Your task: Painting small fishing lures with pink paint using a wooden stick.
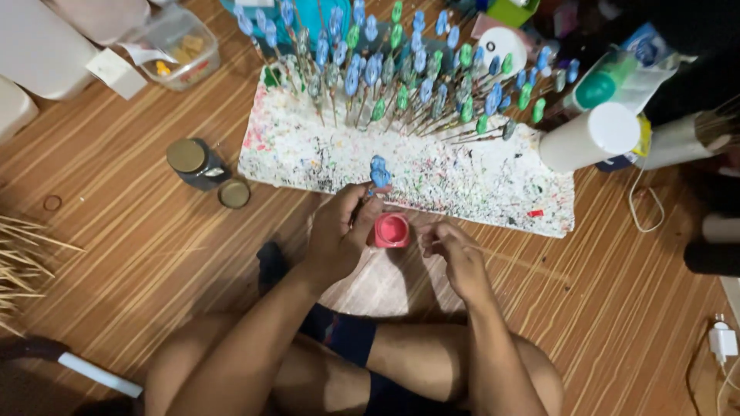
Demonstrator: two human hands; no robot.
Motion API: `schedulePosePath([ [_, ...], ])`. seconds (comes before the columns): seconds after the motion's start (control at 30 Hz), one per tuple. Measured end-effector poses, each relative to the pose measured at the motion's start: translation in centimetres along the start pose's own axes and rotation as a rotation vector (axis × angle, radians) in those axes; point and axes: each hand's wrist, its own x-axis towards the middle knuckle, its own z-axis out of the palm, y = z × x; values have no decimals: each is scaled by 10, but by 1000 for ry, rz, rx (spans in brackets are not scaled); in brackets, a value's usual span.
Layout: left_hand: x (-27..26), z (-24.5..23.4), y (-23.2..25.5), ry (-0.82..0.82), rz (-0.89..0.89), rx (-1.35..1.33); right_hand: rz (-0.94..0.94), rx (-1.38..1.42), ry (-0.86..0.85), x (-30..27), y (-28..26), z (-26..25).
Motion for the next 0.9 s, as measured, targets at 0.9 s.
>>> schedulePosePath([
  [0.9, 0, -5, -19, -19, 32, -135, -397, -507, 38, 19, 34, 39],
])
